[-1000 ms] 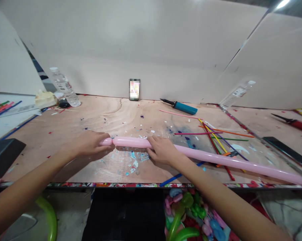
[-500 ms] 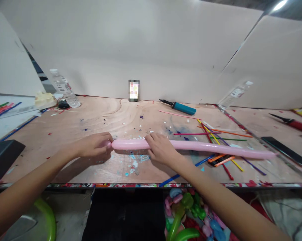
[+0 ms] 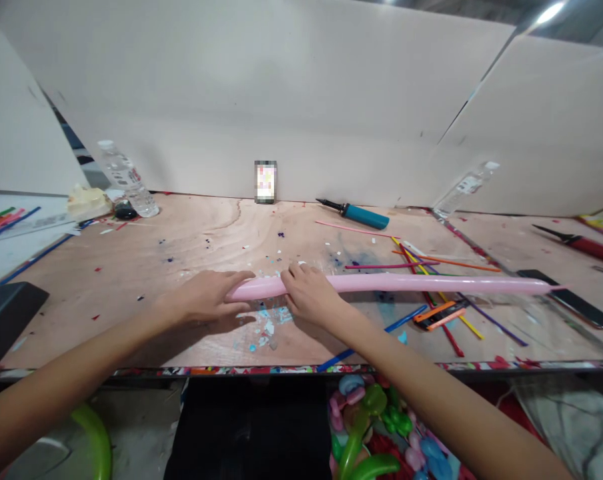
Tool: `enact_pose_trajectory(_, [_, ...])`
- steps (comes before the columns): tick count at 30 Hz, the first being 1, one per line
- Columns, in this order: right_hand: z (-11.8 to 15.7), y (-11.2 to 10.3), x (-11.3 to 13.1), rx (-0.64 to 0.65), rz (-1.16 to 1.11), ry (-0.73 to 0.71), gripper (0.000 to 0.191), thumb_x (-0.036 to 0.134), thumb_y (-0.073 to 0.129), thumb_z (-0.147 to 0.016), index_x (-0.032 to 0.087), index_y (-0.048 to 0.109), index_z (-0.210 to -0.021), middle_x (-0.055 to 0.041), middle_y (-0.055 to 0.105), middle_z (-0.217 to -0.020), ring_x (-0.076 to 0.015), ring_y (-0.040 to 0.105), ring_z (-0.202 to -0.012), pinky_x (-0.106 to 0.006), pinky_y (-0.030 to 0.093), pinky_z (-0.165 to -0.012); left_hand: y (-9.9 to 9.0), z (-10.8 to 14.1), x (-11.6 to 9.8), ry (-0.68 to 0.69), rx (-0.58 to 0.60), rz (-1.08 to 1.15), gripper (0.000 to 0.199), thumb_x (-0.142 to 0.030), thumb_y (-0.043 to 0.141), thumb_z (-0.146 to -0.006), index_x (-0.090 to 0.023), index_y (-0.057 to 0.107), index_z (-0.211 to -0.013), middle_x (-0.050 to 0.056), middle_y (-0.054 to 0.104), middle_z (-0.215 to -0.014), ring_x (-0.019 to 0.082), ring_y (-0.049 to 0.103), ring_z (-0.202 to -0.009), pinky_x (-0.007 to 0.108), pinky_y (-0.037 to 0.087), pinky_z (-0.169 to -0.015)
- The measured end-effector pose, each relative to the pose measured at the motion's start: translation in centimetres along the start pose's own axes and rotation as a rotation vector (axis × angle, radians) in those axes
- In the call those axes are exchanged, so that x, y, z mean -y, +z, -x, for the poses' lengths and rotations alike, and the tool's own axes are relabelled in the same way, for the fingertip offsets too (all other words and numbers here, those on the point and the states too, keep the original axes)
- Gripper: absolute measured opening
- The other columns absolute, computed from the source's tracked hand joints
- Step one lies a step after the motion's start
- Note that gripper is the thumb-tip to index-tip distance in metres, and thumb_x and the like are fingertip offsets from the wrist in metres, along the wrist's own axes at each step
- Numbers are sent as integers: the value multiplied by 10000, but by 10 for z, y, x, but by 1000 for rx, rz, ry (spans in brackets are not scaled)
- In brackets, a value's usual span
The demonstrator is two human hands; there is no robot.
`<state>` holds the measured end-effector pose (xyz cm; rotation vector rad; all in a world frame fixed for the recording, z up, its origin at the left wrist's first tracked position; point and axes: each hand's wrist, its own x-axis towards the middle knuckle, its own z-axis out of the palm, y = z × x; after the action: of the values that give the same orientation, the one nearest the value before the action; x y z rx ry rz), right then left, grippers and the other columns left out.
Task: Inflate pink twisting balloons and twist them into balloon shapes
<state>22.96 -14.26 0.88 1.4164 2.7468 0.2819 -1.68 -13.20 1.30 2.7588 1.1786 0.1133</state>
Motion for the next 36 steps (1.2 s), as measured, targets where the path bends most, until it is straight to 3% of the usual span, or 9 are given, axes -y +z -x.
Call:
enact_pose_trajectory(5, [-6, -6, 3, 27, -14, -41, 244, 264, 512, -848, 165, 526, -1071, -98, 634, -984, -253, 593, -892, -325, 387, -721, 8, -19, -12, -8, 82, -37, 578, -627, 406, -846, -205, 477, -1234, 117, 692, -992, 311, 657, -869, 345, 443, -674])
enact_pose_trajectory(8, [-9, -4, 4, 34, 13, 27, 234, 268, 557, -802, 162, 563, -1011, -101, 661, -957, -267, 622, -872, -321, 401, -681, 13, -25, -17, -28, 95, -29, 501, -568, 371, -876, -182, 511, -1164, 130, 695, -940, 314, 658, -843, 350, 441, -667])
enact_pose_trajectory(11, [-15, 2, 6, 64, 13, 72, 186, 248, 556, -797, 158, 603, -953, -113, 687, -941, -273, 646, -852, -324, 418, -678, 15, -28, -22, -12, 99, 78, 460, -521, 382, -878, -176, 520, -1150, 130, 690, -996, 302, 652, -876, 344, 446, -695])
enact_pose_trajectory(17, [-26, 11, 11, 81, -36, 18, 188, 207, 489, -854, 147, 632, -961, -127, 700, -963, -259, 655, -869, -326, 432, -725, 15, -35, -23, 51, 106, 356, 445, -539, 376, -892, -208, 531, -1146, 77, 677, -1087, 238, 641, -911, 304, 451, -745])
enact_pose_trajectory(22, [-24, 11, 4, 98, -105, 32, 248, 312, 580, -798, 166, 633, -991, -118, 697, -957, -270, 635, -889, -317, 413, -721, 12, -27, -9, 30, 48, 135, 363, -446, 389, -893, -184, 571, -1067, 88, 683, -987, 242, 638, -857, 312, 443, -712])
enact_pose_trajectory(27, [-19, 7, -10, 202, -436, -38, 400, 523, 528, -836, 190, 637, -1029, -80, 699, -969, -228, 631, -817, -276, 395, -648, 15, -18, -6, 30, -16, -50, 376, -447, 414, -890, -198, 545, -1139, 103, 657, -1020, 265, 636, -875, 337, 440, -713])
enact_pose_trajectory(30, [-18, 3, -10, 233, -593, -126, 373, 479, 444, -904, 178, 633, -1015, -67, 694, -963, -194, 614, -793, -265, 403, -664, 18, -18, -12, 46, -5, -129, 386, -493, 400, -900, -205, 552, -1108, 100, 658, -976, 264, 644, -821, 343, 438, -691])
enact_pose_trajectory(32, [-18, 1, -6, 239, -633, -154, 336, 417, 414, -930, 165, 626, -995, -64, 690, -943, -180, 605, -780, -261, 404, -671, 19, -20, -17, 68, -14, -166, 329, -425, 380, -919, -190, 568, -1051, 103, 658, -961, 259, 646, -814, 340, 437, -679])
enact_pose_trajectory(36, [-22, 1, 6, 160, -449, -161, 273, 315, 387, -948, 157, 608, -971, -72, 680, -937, -179, 596, -792, -264, 373, -673, 18, -22, -21, 103, -50, -168, 241, -252, 377, -902, -163, 585, -984, 103, 669, -953, 253, 650, -814, 334, 436, -652])
